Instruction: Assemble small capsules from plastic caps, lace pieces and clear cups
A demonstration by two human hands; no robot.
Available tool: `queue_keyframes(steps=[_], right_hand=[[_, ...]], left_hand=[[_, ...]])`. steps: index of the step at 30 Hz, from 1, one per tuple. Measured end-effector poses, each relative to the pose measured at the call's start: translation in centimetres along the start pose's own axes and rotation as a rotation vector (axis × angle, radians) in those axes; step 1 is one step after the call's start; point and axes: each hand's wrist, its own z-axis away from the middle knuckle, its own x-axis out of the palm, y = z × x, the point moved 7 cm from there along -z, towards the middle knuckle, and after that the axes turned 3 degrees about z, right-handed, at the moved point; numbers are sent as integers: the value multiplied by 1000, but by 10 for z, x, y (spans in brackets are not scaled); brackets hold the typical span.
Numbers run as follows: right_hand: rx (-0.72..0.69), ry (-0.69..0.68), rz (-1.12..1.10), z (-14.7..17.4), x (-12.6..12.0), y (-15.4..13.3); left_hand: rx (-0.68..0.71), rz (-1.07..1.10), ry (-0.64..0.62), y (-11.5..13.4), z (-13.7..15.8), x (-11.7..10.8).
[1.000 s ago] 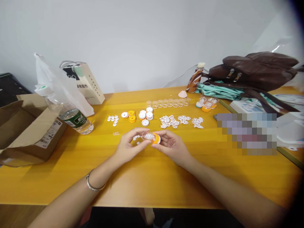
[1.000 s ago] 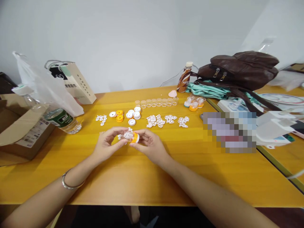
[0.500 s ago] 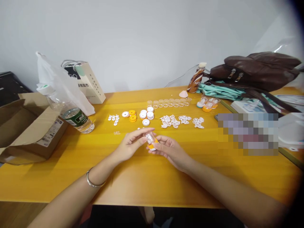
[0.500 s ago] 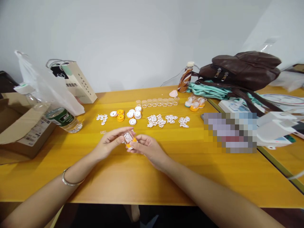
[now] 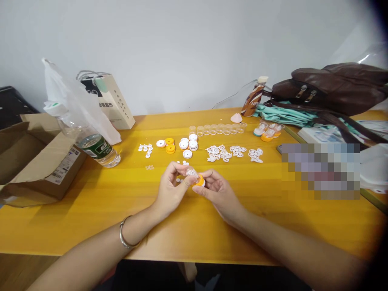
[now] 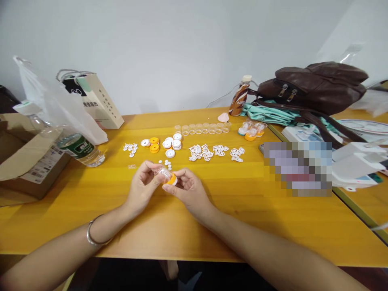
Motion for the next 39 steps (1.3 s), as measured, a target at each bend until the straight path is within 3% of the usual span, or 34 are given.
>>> queue_keyframes(steps=[9,13,16,21,24,32,39], right_hand=[[173,-86,-191,5,7,3],[169,-111,-167,6,9,3],[92,-74,-50,5,7,1],[-71,5,131,3,3,-6],[-79,32,154,2,1,-6],[120,-125,-146,5,10,0],[127,-181,-243,7,15,-2]], left_hand=[[-64,77,-158,-4,-3,3],[-105,67,-213,-6,-5,3],[-90,14,-177,-3,-4,3],[-69,-65,-14,-2,-1,1],[-82,-49,7,-5,-2,0],[-229,305,-290,-11,-5,10],[-218,337,-223,-11,-3,10]])
